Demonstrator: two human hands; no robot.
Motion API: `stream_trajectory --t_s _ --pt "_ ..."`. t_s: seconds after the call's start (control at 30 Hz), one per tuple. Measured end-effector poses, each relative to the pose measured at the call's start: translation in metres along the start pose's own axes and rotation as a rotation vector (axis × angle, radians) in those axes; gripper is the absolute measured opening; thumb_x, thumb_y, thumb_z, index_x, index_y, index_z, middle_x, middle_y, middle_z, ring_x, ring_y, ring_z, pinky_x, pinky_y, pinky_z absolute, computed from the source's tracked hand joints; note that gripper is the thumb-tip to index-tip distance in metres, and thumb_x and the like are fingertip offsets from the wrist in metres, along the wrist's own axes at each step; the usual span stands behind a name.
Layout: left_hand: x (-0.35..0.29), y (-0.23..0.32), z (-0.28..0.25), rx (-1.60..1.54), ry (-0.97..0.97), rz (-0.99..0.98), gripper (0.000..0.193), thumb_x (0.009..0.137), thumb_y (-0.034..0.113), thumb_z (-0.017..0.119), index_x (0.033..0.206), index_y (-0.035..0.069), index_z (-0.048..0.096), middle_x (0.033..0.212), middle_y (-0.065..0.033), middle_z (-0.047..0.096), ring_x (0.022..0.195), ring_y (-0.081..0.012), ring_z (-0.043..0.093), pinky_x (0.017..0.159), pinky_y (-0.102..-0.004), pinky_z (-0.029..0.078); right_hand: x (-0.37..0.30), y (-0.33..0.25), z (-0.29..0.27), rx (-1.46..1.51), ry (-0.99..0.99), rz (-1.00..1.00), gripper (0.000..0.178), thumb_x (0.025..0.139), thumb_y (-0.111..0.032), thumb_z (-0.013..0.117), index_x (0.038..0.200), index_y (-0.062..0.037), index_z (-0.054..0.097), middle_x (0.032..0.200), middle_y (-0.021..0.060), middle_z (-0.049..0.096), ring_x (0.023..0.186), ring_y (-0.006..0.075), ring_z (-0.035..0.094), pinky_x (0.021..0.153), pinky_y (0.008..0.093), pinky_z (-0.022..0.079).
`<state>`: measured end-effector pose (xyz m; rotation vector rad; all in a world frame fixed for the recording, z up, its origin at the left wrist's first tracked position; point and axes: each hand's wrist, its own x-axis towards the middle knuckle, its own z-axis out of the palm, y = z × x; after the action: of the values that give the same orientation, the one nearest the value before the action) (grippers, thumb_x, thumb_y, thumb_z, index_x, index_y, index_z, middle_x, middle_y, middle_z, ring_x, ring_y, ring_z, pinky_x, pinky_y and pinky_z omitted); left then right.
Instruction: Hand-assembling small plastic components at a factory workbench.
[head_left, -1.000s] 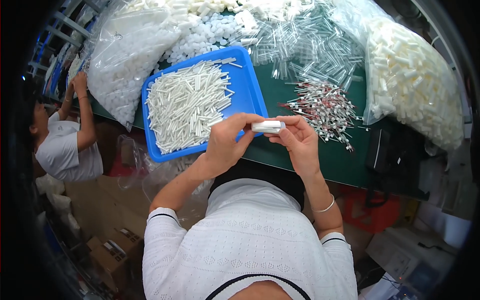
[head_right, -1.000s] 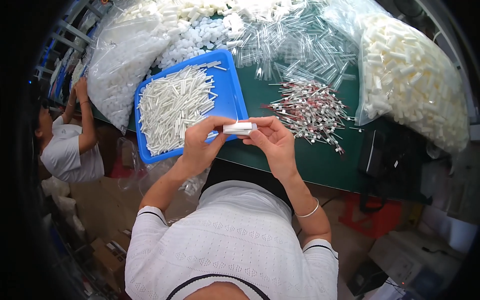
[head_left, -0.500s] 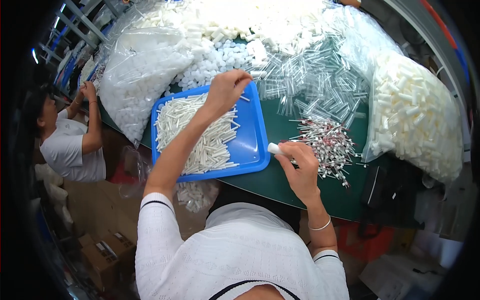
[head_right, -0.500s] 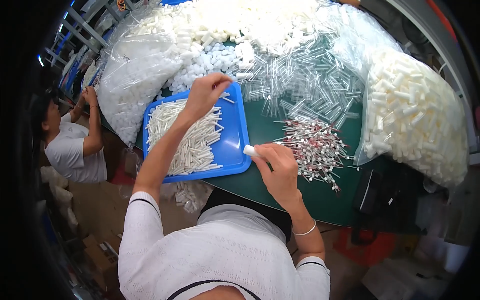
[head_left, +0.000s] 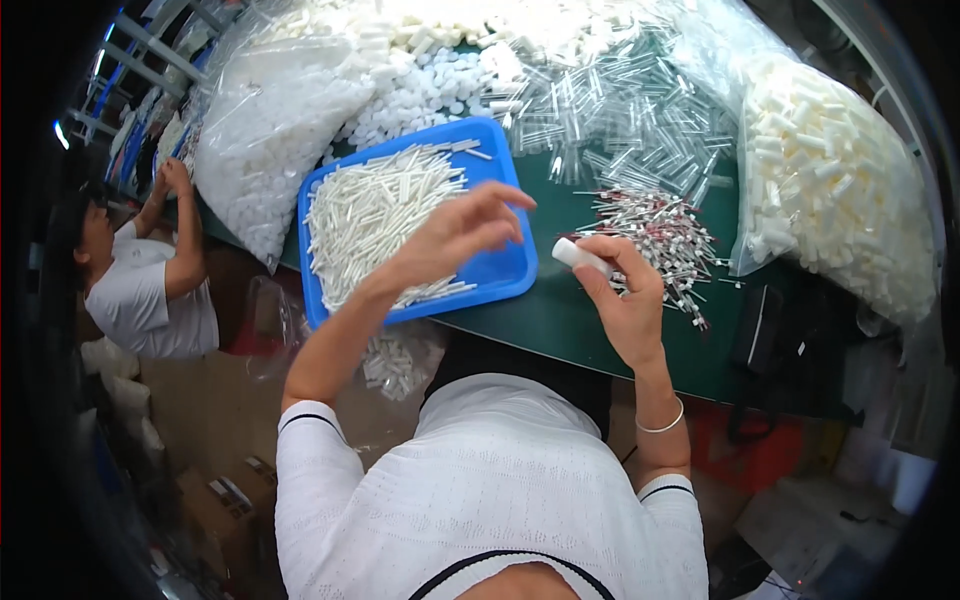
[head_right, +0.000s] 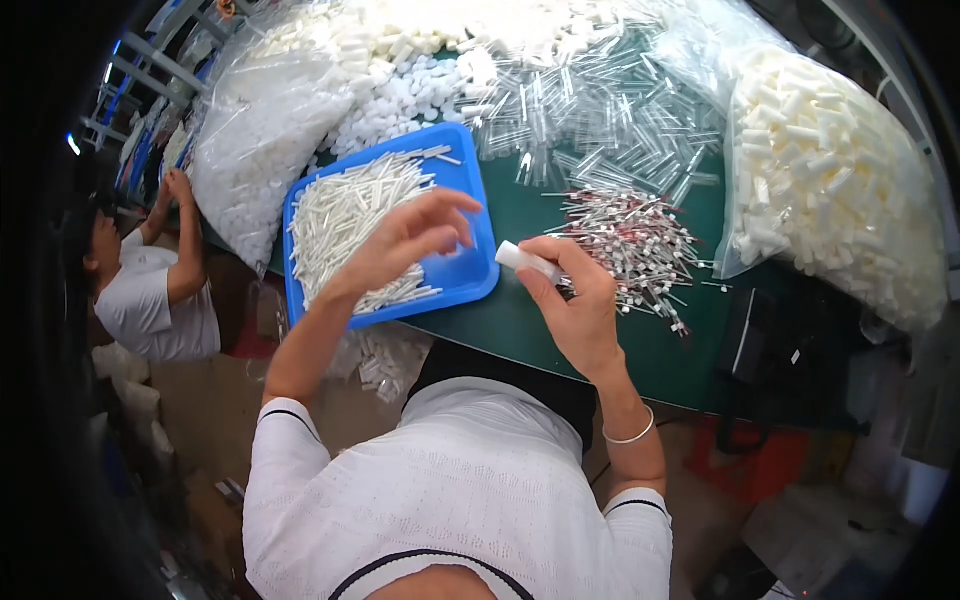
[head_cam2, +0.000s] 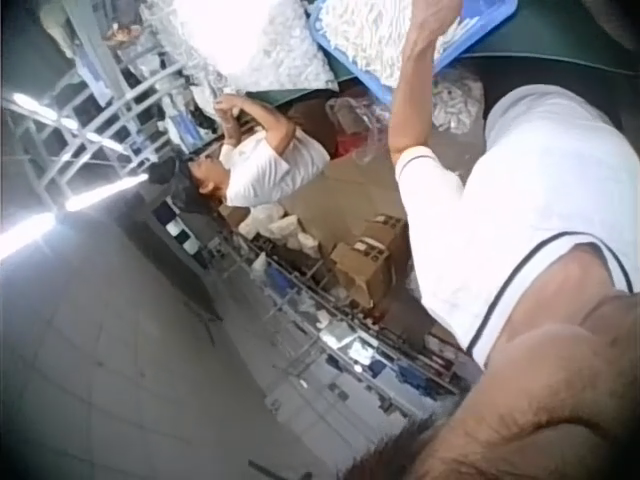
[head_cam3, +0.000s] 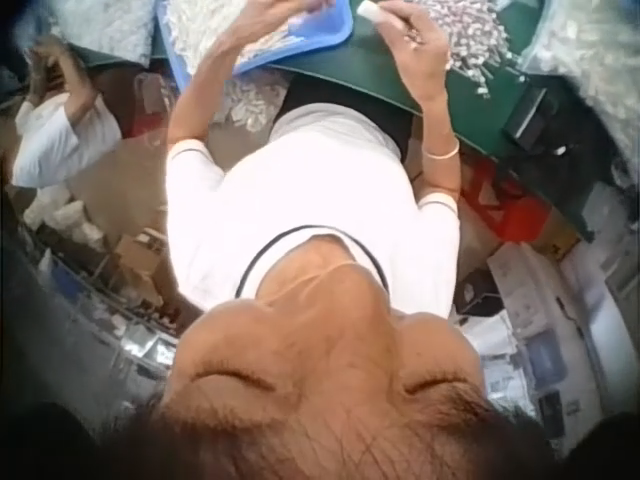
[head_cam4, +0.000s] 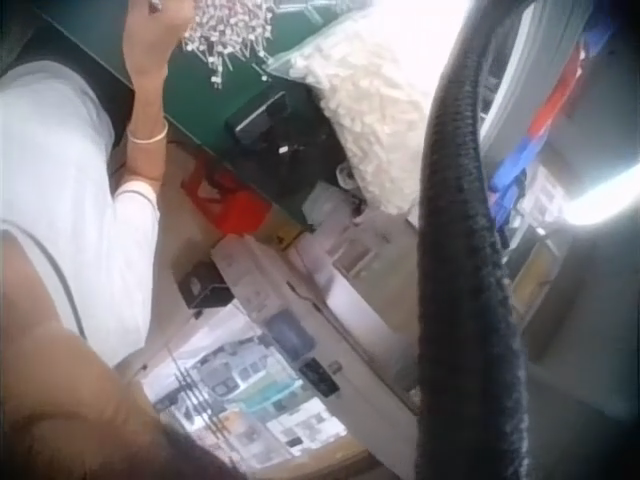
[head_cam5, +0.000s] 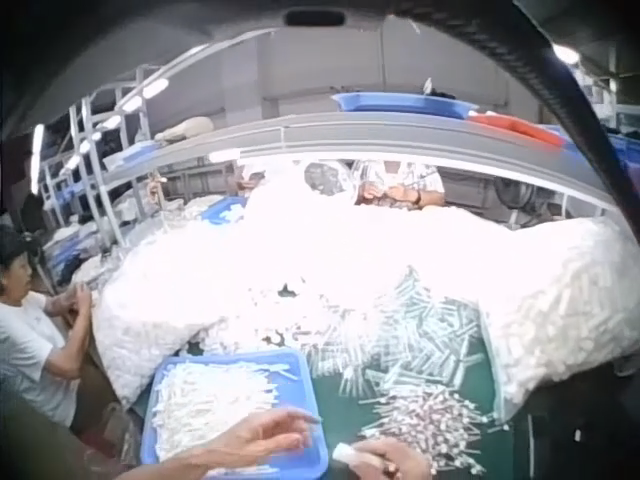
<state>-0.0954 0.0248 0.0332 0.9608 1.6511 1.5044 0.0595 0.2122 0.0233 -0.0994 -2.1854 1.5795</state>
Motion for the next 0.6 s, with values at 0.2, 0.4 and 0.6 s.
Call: stream_trajectory --t_s 0.2,0.4,0.6 --pt "-0.046 -0.013 0.045 -0.177 -0.021 -0.117 0.028 0.095 0.013 0.054 0.121 0.003 0.054 0.098 -0.0029 0.060 0.091 -0.0077 0.055 0.080 -0.0222 0.044 -0.016 -0.004 0.007 -0.012 -0.137 -0.023 0.020 0.078 -0.002 0.070 0.098 -0.0020 0.064 0.084 0.0076 0.064 0.072 0.0173 0.060 0.063 0.0276 0.046" --pt "-0.060 -0.005 0.054 0.110 0.015 -0.047 0.030 0.089 0.010 0.061 0.117 0.000 0.053 0.090 -0.0047 0.058 0.081 -0.0103 0.056 0.070 -0.0260 0.045 -0.025 -0.009 0.010 -0.404 -0.174 -0.405 0.023 0.073 -0.003 0.072 0.095 -0.0054 0.065 0.084 0.0081 0.064 0.076 0.0241 0.062 0.065 0.0341 0.049" --pt "-0.071 -0.008 0.054 0.278 0.043 -0.027 0.023 0.087 0.005 0.061 0.110 0.001 0.059 0.084 -0.0048 0.064 0.069 -0.0094 0.055 0.065 -0.0258 0.046 -0.022 -0.029 0.013 -0.279 -0.373 -0.161 0.045 0.071 -0.010 0.076 0.112 -0.0049 0.056 0.088 0.0096 0.063 0.076 0.0254 0.061 0.068 0.0337 0.050"
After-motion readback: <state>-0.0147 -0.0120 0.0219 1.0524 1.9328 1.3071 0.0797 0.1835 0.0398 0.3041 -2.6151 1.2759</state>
